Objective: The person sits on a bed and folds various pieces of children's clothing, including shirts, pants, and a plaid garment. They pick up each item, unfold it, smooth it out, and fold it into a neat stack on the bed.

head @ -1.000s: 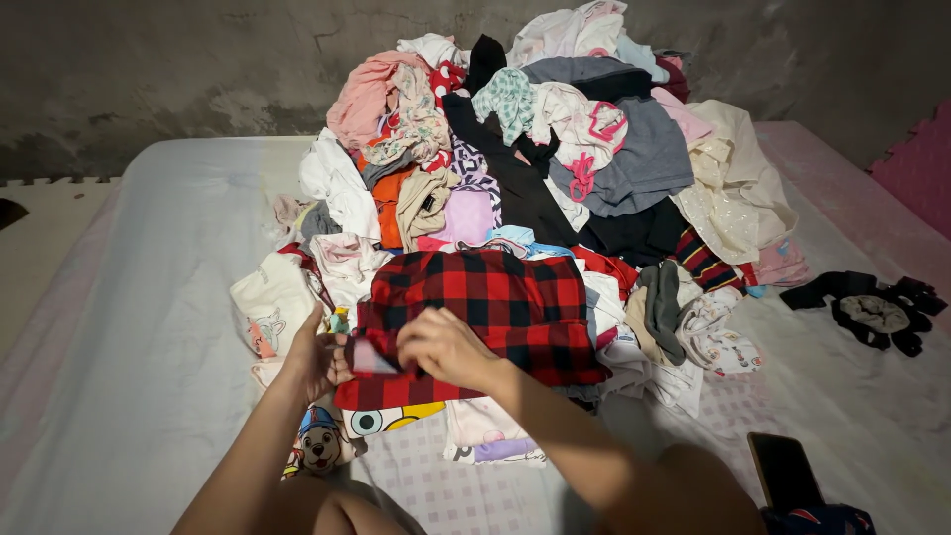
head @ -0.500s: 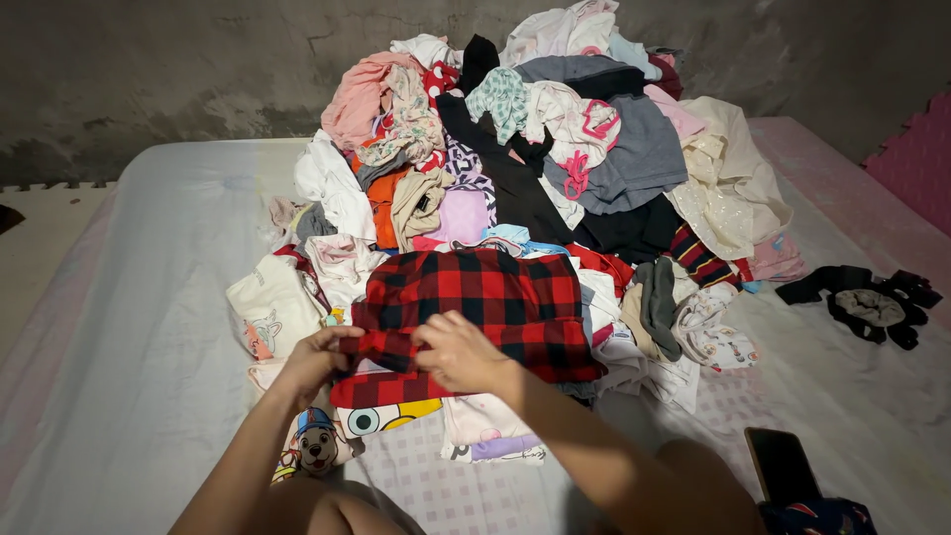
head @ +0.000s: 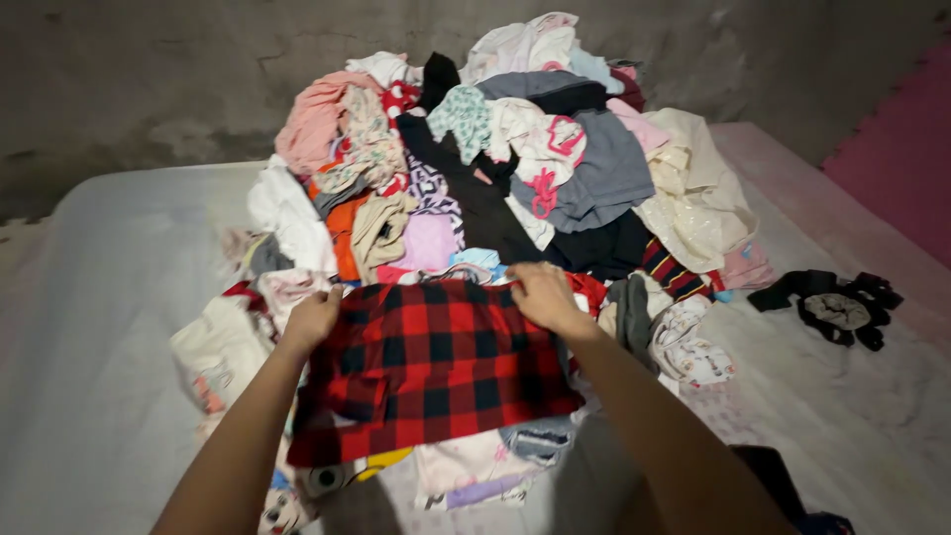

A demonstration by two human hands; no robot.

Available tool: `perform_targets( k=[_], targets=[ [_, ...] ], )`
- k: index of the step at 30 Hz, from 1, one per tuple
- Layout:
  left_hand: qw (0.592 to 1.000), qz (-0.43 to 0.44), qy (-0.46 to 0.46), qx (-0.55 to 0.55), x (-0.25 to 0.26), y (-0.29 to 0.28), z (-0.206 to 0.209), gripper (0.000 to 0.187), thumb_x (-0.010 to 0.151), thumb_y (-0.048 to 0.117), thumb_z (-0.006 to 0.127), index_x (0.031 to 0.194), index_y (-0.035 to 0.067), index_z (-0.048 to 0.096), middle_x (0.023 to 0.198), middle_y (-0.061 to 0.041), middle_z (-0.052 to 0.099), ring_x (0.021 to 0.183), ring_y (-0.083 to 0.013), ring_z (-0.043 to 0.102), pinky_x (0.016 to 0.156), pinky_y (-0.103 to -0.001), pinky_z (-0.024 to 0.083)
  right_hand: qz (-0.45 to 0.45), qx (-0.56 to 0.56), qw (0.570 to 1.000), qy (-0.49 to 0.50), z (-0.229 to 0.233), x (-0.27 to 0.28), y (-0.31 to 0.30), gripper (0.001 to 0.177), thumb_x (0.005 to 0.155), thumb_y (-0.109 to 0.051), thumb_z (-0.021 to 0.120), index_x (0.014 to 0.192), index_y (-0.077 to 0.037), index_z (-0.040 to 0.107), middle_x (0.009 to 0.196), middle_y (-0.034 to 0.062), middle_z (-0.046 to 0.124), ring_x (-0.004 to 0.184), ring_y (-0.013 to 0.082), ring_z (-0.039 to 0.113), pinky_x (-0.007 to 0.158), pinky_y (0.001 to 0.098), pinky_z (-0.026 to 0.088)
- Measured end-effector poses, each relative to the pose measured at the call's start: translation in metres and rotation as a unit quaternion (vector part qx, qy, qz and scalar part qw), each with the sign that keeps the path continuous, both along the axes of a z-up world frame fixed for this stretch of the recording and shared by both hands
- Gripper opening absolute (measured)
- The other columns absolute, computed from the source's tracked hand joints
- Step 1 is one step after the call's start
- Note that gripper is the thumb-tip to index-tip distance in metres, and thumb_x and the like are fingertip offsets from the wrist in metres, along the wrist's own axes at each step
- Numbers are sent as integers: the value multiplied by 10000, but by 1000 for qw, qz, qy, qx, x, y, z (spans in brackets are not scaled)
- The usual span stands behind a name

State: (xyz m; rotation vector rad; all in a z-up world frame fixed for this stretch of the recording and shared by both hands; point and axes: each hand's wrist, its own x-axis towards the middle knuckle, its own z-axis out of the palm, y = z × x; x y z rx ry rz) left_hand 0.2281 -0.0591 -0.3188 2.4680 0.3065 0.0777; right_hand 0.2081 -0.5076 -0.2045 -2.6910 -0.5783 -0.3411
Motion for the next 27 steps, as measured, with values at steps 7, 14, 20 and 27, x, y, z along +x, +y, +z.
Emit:
perform_targets(
  k=[7, 14, 20, 27],
  targets=[
    [984, 58, 131, -102, 50, -8, -45, 507, 829, 416, 766, 999, -61, 744, 1067, -243, 743, 1051, -359, 721, 925, -428, 554, 0, -19, 993, 113, -25, 20, -8, 392, 798, -222, 656, 1181, -167, 719, 1273, 96, 641, 1251, 312, 500, 1087, 492, 332],
    [872, 116, 8, -476, 6, -24, 40, 178, 753, 16, 702, 915, 67, 646, 905, -61, 659, 853, -213, 625, 775, -385, 537, 59, 8, 997, -53, 1, 7, -16, 249, 686, -198, 735, 909, -103, 679, 1077, 71, 650, 1118, 313, 567, 1024, 439, 416],
    [807, -85, -40, -582, -99, -22, 125, 586, 646, -162, 577, 1128, 169, 543, 990, 9, 693, 932, -160, 665, 806, -307, 572, 168, 108, 979, 36, 31, -30, -44, 247, 692, -120, 715, 923, -94, 631, 852, 51, 663, 895, 272, 646, 849, 393, 487],
    [884, -270, 149, -351, -169, 5, 109, 396, 704, -164, 716, 1047, 34, 716, 954, -23, 639, 888, -126, 627, 779, -283, 517, 223, -4, 966, 132, 11, -58, -68, 212, 685, -75, 734, 852, -90, 604, 835, 52, 625, 838, 247, 642, 752, 382, 522]
  ],
)
